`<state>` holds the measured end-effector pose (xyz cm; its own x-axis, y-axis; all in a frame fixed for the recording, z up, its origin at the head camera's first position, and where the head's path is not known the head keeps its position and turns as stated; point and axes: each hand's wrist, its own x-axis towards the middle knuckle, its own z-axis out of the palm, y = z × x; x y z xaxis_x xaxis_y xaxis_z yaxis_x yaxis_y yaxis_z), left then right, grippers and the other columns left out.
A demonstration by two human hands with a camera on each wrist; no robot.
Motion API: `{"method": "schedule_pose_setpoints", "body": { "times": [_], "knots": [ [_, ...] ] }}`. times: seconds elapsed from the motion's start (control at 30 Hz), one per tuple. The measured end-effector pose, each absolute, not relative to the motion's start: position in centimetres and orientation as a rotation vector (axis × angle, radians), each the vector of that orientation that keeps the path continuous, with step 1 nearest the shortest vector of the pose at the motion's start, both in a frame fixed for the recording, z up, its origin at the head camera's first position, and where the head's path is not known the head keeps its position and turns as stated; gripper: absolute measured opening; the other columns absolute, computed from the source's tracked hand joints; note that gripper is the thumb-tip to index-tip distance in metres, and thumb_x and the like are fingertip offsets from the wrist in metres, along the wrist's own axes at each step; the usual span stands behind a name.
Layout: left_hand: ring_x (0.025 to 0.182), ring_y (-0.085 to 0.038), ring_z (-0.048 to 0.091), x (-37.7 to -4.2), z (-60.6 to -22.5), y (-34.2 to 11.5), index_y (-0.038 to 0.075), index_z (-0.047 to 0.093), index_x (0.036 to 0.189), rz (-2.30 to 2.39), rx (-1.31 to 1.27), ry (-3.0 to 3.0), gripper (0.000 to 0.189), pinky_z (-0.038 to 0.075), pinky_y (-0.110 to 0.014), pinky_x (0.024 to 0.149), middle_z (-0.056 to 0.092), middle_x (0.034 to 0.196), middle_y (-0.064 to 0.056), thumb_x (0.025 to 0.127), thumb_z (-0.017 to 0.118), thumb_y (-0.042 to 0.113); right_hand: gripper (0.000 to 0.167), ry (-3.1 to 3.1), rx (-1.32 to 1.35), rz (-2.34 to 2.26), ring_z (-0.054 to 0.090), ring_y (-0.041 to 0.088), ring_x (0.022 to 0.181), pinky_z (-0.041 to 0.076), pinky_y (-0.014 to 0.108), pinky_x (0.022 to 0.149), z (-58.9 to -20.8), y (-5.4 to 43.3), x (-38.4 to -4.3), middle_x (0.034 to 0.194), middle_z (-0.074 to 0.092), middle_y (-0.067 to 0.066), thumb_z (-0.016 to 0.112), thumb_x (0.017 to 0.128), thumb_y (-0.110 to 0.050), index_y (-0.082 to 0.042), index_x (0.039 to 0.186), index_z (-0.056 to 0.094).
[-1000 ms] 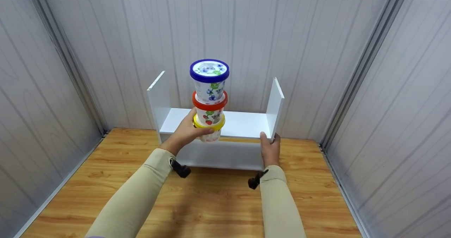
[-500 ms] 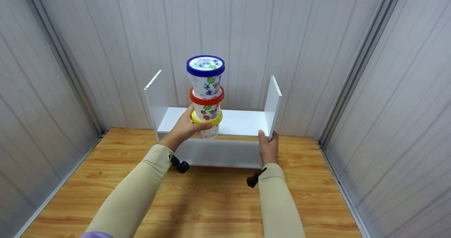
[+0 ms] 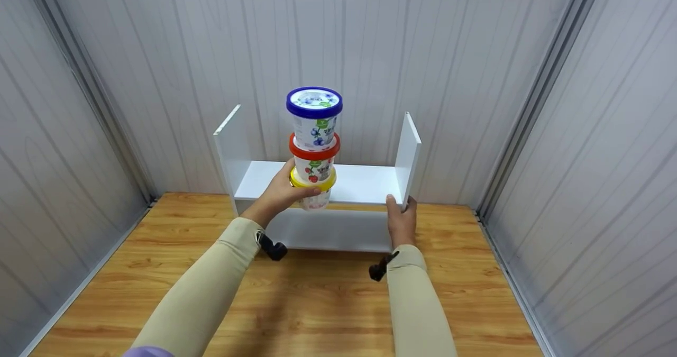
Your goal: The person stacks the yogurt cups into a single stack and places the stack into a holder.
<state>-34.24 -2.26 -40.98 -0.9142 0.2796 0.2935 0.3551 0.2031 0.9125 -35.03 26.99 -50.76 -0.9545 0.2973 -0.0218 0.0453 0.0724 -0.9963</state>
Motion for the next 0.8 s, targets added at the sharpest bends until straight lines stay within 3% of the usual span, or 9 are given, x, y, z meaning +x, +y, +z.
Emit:
{"method": "schedule_pose_setpoints", "body": {
  "times": [0.8],
  "knots": [
    [0.117,-0.017,0.058,-35.24,-41.93,-1.86,0.030,0.038,0.146,-1.881,-0.537,-2.407,0.093,0.044,-0.052,0.108,0.060,0.129,0.010,0.071,0.090,0.049,0.092,-2.110,-0.304,1.973,0.020,0.030,0.151,0.018,0.047,0.124,-51.30,26.76,-35.17,0.166,0.016,0.017,0.053,0.098,-0.055,-0.012,0.163,0.004]
  ]
}}
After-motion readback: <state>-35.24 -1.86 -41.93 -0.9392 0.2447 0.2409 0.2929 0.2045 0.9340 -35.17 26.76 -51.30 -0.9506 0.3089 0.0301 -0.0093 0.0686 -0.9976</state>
